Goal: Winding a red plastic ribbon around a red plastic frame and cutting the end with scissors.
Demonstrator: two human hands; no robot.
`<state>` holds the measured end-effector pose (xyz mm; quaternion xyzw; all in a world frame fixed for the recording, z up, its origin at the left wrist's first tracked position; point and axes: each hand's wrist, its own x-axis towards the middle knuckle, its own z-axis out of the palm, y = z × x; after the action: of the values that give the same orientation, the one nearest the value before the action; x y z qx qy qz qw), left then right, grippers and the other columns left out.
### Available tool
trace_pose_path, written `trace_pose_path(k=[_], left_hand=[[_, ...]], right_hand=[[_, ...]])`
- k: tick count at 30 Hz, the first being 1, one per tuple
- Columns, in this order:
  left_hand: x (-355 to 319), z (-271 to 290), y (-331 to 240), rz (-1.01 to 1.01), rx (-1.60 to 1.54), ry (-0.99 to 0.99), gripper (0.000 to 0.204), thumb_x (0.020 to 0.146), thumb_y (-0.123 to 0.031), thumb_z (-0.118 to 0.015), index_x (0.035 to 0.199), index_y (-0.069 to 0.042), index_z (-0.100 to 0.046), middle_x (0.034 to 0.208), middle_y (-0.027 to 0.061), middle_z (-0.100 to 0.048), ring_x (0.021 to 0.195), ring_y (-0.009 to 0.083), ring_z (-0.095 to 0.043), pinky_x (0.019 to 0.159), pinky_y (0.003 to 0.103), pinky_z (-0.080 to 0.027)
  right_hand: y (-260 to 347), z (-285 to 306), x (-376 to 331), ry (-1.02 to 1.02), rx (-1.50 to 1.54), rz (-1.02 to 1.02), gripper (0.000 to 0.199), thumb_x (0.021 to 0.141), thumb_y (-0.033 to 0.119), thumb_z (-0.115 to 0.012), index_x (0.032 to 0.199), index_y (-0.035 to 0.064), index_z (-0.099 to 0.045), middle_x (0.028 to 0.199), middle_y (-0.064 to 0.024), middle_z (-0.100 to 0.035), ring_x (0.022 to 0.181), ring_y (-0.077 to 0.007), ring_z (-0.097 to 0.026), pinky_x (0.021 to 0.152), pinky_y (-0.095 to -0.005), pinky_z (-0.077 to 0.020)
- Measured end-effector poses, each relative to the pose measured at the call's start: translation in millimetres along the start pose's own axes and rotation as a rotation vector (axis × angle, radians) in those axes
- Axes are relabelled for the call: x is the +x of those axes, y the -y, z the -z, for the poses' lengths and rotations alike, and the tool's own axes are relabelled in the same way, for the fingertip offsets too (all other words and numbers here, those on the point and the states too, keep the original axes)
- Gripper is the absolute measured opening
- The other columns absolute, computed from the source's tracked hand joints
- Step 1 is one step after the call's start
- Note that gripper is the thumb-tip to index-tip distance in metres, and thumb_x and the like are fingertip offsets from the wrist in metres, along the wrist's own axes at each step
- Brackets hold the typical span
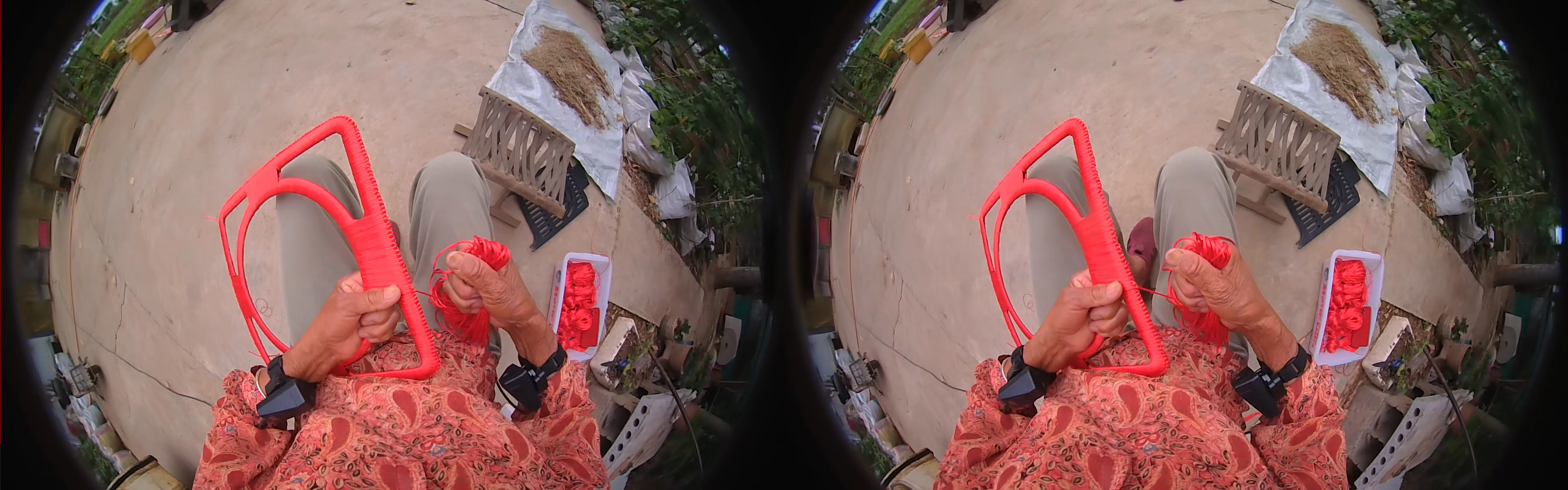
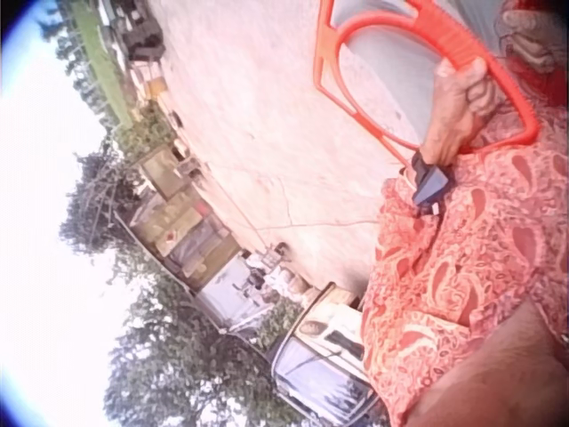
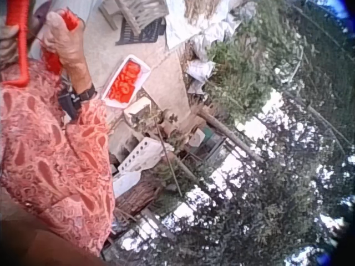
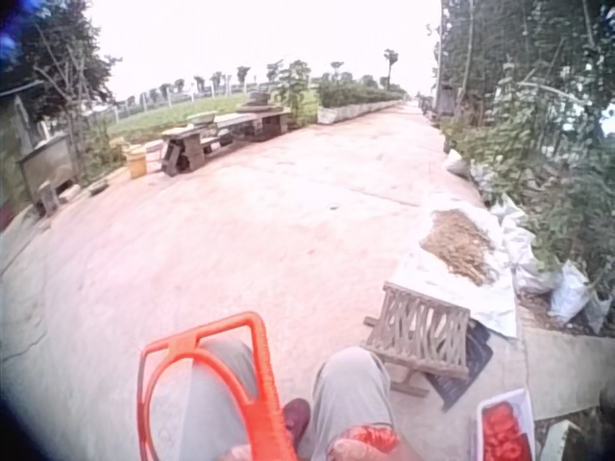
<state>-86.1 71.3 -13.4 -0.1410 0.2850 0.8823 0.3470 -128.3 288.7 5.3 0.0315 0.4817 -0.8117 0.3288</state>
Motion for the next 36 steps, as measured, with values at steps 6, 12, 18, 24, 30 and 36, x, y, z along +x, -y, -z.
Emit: trace_pose_path(k=[6, 12, 18, 24, 30, 36], left_hand=[[1, -3, 4, 0.002, 0.048, 0.007, 0.022, 0.088, -0.018, -0.064, 0.100, -0.004, -0.051, 0.051, -0.0037, -0.031, 0.040, 0.0066, -0.029, 0.037, 0.024, -0.020], [1, -4, 5, 0.005, 0.076, 0.067, 0.019, 0.089, -0.015, -0.062, 0.099, -0.003, -0.051, 0.051, -0.0029, -0.032, 0.038, 0.0080, -0.029, 0.037, 0.025, -0.021], [0, -10, 5, 0.048, 0.092, 0.028, 0.011, 0.091, -0.011, -0.060, 0.086, -0.004, -0.054, 0.051, -0.0044, -0.032, 0.041, 0.0065, -0.030, 0.040, 0.024, -0.023], [-4, -7, 3, -0.010, 0.041, 0.060, 0.011, 0.091, -0.013, -0.060, 0.087, -0.004, -0.055, 0.051, -0.0043, -0.032, 0.041, 0.0070, -0.029, 0.040, 0.024, -0.023], [-6, -8, 6, 0.002, 0.064, 0.084, 0.013, 0.090, -0.013, -0.062, 0.088, -0.002, -0.055, 0.052, -0.0038, -0.033, 0.041, 0.0069, -0.028, 0.040, 0.024, -0.022], [-6, -5, 0, 0.005, 0.013, 0.109, 0.017, 0.089, -0.012, -0.061, 0.100, 0.001, -0.058, 0.051, -0.0041, -0.032, 0.041, 0.0067, -0.029, 0.040, 0.024, -0.022]], right_hand=[[6, -1, -16, -0.035, -0.028, 0.023, 0.025, 0.096, 0.021, -0.057, 0.074, 0.0106, -0.048, 0.055, 0.0062, -0.038, 0.046, -0.0037, -0.032, 0.041, -0.0211, -0.0243], [18, 3, 14, -0.043, -0.050, 0.104, 0.029, 0.097, 0.022, -0.053, 0.072, 0.0118, -0.042, 0.051, 0.0062, -0.030, 0.043, -0.0047, -0.028, 0.039, -0.0224, -0.0209], [21, 4, 46, 0.078, 0.057, 0.179, 0.027, 0.097, 0.022, -0.054, 0.074, 0.0128, -0.044, 0.052, 0.0065, -0.031, 0.043, -0.0036, -0.028, 0.037, -0.0214, -0.0209], [10, 9, 16, 0.010, -0.110, -0.042, 0.025, 0.096, 0.023, -0.054, 0.076, 0.0109, -0.047, 0.053, 0.0056, -0.034, 0.044, -0.0045, -0.030, 0.039, -0.0221, -0.0230], [12, 3, -18, 0.102, -0.103, -0.076, 0.028, 0.095, 0.025, -0.058, 0.075, 0.0069, -0.050, 0.055, 0.0059, -0.039, 0.046, -0.0043, -0.032, 0.041, -0.0225, -0.0251], [12, -3, -18, 0.076, 0.000, 0.058, 0.025, 0.096, 0.020, -0.054, 0.075, 0.0087, -0.047, 0.052, 0.0043, -0.035, 0.044, -0.0054, -0.031, 0.040, -0.0231, -0.0226]])
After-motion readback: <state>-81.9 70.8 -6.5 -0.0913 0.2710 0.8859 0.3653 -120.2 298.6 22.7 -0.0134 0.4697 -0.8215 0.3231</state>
